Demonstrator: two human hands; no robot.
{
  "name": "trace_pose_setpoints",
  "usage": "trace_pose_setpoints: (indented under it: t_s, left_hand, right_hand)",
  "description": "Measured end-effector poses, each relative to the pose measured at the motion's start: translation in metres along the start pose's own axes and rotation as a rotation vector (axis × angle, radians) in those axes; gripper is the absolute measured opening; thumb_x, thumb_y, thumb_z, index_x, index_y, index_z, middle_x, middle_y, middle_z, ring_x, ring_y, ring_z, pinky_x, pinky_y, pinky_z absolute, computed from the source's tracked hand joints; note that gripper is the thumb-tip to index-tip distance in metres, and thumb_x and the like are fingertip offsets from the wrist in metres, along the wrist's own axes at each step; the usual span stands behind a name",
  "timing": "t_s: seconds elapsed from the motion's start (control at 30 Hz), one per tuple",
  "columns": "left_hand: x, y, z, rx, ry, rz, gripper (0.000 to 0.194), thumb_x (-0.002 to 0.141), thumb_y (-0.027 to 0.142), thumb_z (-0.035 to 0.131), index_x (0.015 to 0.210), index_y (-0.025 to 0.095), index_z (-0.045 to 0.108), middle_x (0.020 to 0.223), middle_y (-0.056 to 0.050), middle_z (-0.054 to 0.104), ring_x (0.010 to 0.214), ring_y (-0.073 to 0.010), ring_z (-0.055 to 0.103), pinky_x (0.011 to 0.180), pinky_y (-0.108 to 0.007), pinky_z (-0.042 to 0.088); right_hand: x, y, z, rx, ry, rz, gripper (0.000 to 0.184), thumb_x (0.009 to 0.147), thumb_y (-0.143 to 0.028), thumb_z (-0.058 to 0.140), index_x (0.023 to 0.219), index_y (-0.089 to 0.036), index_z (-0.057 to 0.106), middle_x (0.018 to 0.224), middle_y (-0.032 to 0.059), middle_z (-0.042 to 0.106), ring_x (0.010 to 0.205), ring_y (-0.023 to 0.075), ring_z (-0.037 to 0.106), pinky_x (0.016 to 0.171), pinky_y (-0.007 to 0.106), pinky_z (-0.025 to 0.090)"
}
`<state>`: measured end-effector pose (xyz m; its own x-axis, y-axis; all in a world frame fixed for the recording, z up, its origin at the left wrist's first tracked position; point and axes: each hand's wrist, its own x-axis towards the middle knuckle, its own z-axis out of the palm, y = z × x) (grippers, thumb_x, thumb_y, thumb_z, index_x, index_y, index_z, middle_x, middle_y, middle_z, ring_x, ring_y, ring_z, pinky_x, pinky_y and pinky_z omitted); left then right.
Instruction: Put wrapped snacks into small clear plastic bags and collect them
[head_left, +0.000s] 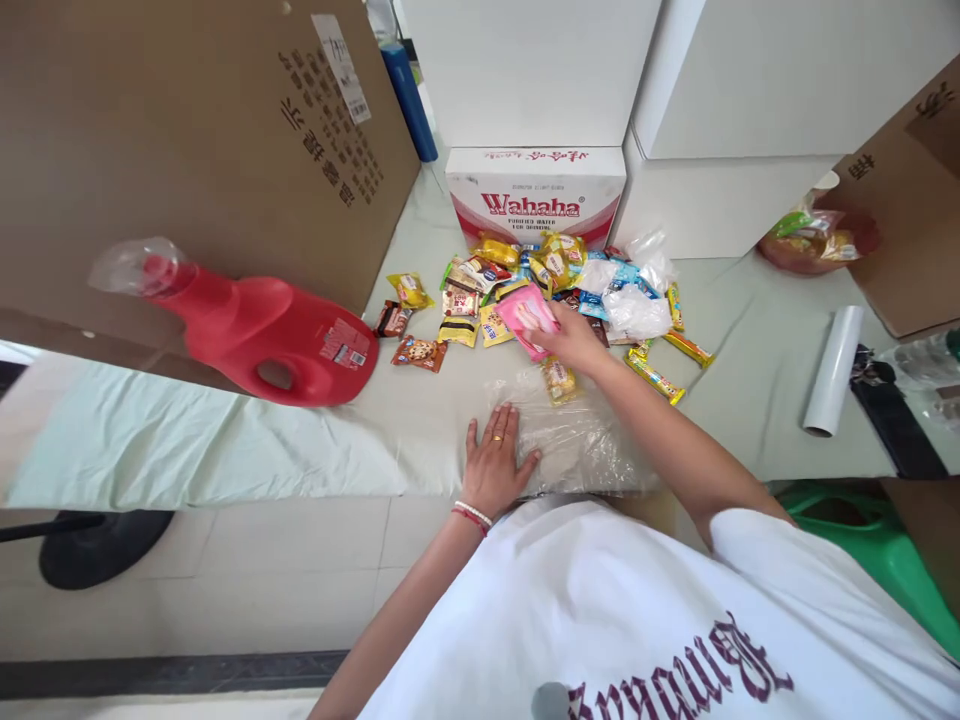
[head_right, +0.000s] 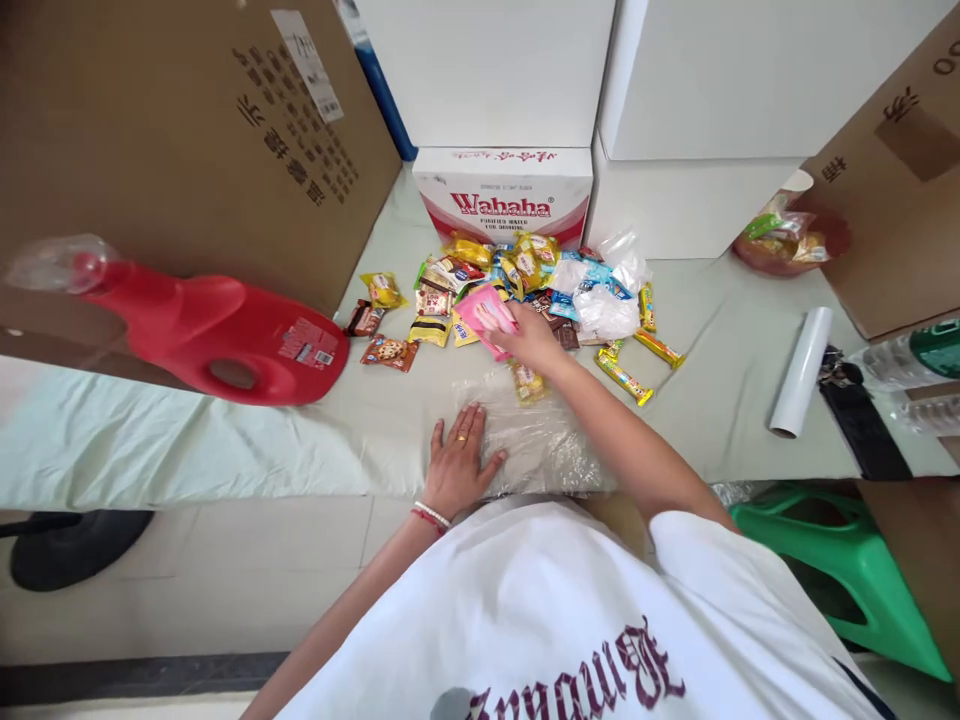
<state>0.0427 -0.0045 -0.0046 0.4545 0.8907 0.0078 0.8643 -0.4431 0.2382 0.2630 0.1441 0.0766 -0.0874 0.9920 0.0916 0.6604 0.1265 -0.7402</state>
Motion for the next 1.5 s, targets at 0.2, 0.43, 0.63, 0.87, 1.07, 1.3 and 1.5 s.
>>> trace_pose_setpoints:
  t_s: [0.2,0.43,0.63,0.87,1.07,1.3,1.5]
  left_hand:
    - [0.001,0.002,-0.001,-0.011,0.015,0.009,0.075,0.100,0.056,0.040,0.162,0.014,0.030,0.167,-0.015,0.031,0.156,-0.0306,0.030,0.128,-0.058,0.012]
    - [-0.002,-0.001,0.001,0.012,0.010,0.014,0.075,0.099,0.055,0.042,0.161,0.013,0.031,0.167,-0.015,0.030,0.155,-0.0317,0.031,0.128,-0.059,0.013]
    - [-0.003,-0.006,-0.003,0.004,0.025,0.012,0.067,0.101,0.049,0.041,0.160,0.019,0.035,0.165,-0.014,0.037,0.154,-0.0312,0.034,0.127,-0.061,0.014]
    - [-0.008,-0.013,-0.003,0.010,0.031,-0.025,0.065,0.102,0.050,0.038,0.160,0.022,0.036,0.165,-0.013,0.037,0.155,-0.0313,0.032,0.127,-0.064,0.007]
    - [-0.010,-0.012,-0.004,-0.003,0.026,-0.021,0.067,0.102,0.051,0.038,0.161,0.020,0.033,0.166,-0.013,0.035,0.156,-0.0305,0.030,0.127,-0.065,0.004]
    - [-0.013,-0.017,-0.004,-0.013,0.070,-0.060,0.069,0.101,0.050,0.042,0.161,0.017,0.034,0.167,-0.016,0.031,0.156,-0.0323,0.029,0.128,-0.062,0.007]
    - [-0.048,-0.031,-0.008,-0.051,0.093,0.207,0.048,0.097,0.023,0.043,0.140,0.033,0.062,0.150,-0.005,0.060,0.149,-0.0260,0.043,0.130,-0.058,0.002]
  right_hand:
    - [-0.105,0.017,-0.040,-0.259,-0.263,-0.253,0.035,0.095,-0.036,0.062,0.124,-0.018,0.063,0.112,0.0126,0.060,0.101,0.0268,0.054,0.086,0.036,0.045]
    - [-0.155,0.021,-0.005,-0.480,-0.389,-0.310,0.069,0.089,-0.058,0.069,0.146,-0.022,0.055,0.140,0.0173,0.053,0.120,0.0343,0.047,0.100,0.048,0.040]
    - [-0.142,0.020,-0.017,-0.498,-0.461,-0.230,0.069,0.091,-0.050,0.070,0.149,-0.018,0.051,0.140,0.0174,0.056,0.119,0.0328,0.049,0.100,0.047,0.041]
    - [-0.144,0.023,-0.013,-0.578,-0.555,-0.295,0.074,0.088,-0.043,0.076,0.152,-0.019,0.048,0.142,0.0169,0.056,0.120,0.0339,0.049,0.099,0.047,0.041]
    - [-0.142,0.015,-0.020,-0.586,-0.531,-0.279,0.073,0.088,-0.038,0.074,0.152,-0.017,0.047,0.138,0.0174,0.058,0.117,0.0341,0.049,0.099,0.048,0.042]
    - [-0.126,0.012,-0.009,-0.606,-0.532,-0.260,0.072,0.088,-0.036,0.074,0.153,-0.020,0.047,0.140,0.0183,0.057,0.121,0.0359,0.050,0.100,0.051,0.042]
    - [-0.177,0.038,-0.041,-0.347,-0.388,-0.284,0.067,0.095,-0.046,0.066,0.154,-0.026,0.044,0.152,0.0169,0.047,0.131,0.0340,0.048,0.108,0.055,0.045]
